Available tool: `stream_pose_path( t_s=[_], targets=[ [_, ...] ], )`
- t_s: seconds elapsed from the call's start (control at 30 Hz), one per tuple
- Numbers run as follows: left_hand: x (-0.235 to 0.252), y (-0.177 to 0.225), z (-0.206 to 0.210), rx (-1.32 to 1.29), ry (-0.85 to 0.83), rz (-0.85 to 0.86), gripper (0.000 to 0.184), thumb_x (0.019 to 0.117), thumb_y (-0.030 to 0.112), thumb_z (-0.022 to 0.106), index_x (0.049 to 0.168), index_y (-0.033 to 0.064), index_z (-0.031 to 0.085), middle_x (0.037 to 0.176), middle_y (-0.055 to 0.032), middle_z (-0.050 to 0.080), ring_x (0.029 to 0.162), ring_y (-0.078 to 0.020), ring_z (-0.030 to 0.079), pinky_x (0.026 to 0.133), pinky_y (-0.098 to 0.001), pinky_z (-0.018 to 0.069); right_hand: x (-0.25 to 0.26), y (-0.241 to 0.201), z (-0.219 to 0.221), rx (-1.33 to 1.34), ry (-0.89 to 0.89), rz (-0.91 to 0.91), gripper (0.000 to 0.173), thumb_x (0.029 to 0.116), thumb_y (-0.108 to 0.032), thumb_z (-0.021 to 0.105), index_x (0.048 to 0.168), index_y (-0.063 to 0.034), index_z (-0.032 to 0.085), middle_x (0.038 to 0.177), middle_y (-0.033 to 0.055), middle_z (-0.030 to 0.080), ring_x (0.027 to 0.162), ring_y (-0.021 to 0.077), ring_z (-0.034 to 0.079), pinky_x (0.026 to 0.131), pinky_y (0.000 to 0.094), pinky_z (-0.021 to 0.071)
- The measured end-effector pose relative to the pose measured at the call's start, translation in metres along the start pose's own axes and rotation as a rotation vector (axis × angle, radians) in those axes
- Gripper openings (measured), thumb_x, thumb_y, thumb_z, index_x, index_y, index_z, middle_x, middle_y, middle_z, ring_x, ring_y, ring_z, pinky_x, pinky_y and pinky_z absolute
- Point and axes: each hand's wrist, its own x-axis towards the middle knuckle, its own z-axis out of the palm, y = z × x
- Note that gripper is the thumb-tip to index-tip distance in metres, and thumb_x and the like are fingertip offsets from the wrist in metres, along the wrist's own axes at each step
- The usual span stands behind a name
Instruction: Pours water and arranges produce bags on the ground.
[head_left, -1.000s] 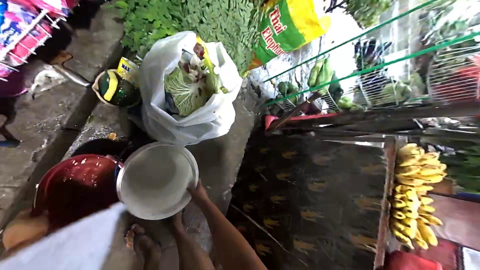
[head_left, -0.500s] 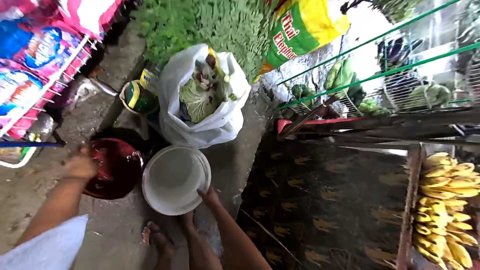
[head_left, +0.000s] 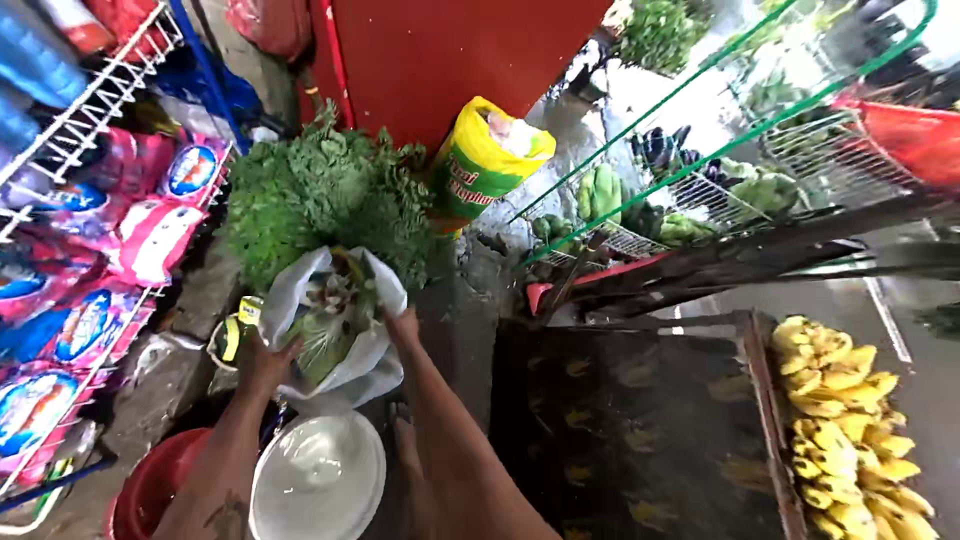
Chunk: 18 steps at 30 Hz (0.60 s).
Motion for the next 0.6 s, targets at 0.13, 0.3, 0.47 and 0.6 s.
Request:
stream_pose_path(
  t_s=[0.13,0.3,0.47,0.6],
  targets=[
    [0.021,0.017,0.027,0.045,0.045,-0.232,0.067,0.1014,0.032,0.062,0.155,0.0002,0.038,0.146,-0.0317,0.050,0.136,-0.0482,0.048,0.112,-0.0652,0.0372,0.001,-0.008,-0.015,-0.132,-0.141,0.015,0.053,0.0969,-0.020,0.069,0.143,0.0008,0.052,0.131,0.0285,0.063,0.122,0.0424,0.061,0.103,0.0612,0.0488],
    [-0.048,0.035,0.037,-0.170,0.127,-0.243,0.049,0.1009,0.017,0.064,0.145,-0.0016,0.051,0.139,-0.0320,0.056,0.132,-0.0462,0.053,0.111,-0.0635,0.0384,-0.058,0.055,-0.091,-0.211,-0.329,-0.013,0.049,0.1022,-0.015,0.060,0.148,0.0012,0.049,0.142,0.0272,0.057,0.132,0.0387,0.057,0.112,0.0550,0.0450],
    [-0.139,0.034,0.042,-0.303,0.120,-0.332,0.050,0.0993,0.021,0.067,0.140,-0.0063,0.055,0.136,-0.0291,0.060,0.130,-0.0369,0.057,0.114,-0.0516,0.0408,-0.097,0.124,-0.158,0.098,-0.276,0.101,0.054,0.0981,-0.016,0.066,0.147,0.0000,0.049,0.131,0.0233,0.065,0.120,0.0318,0.065,0.105,0.0522,0.0528],
    [-0.126,0.048,0.031,-0.311,0.250,-0.343,0.044,0.1076,0.026,0.051,0.134,-0.0088,0.057,0.126,-0.0324,0.062,0.121,-0.0412,0.060,0.107,-0.0588,0.0431,-0.076,0.046,-0.164,0.249,-0.186,0.118,0.043,0.1068,-0.027,0.056,0.135,0.0052,0.057,0.118,0.0238,0.069,0.106,0.0288,0.069,0.096,0.0486,0.0559]
  ],
)
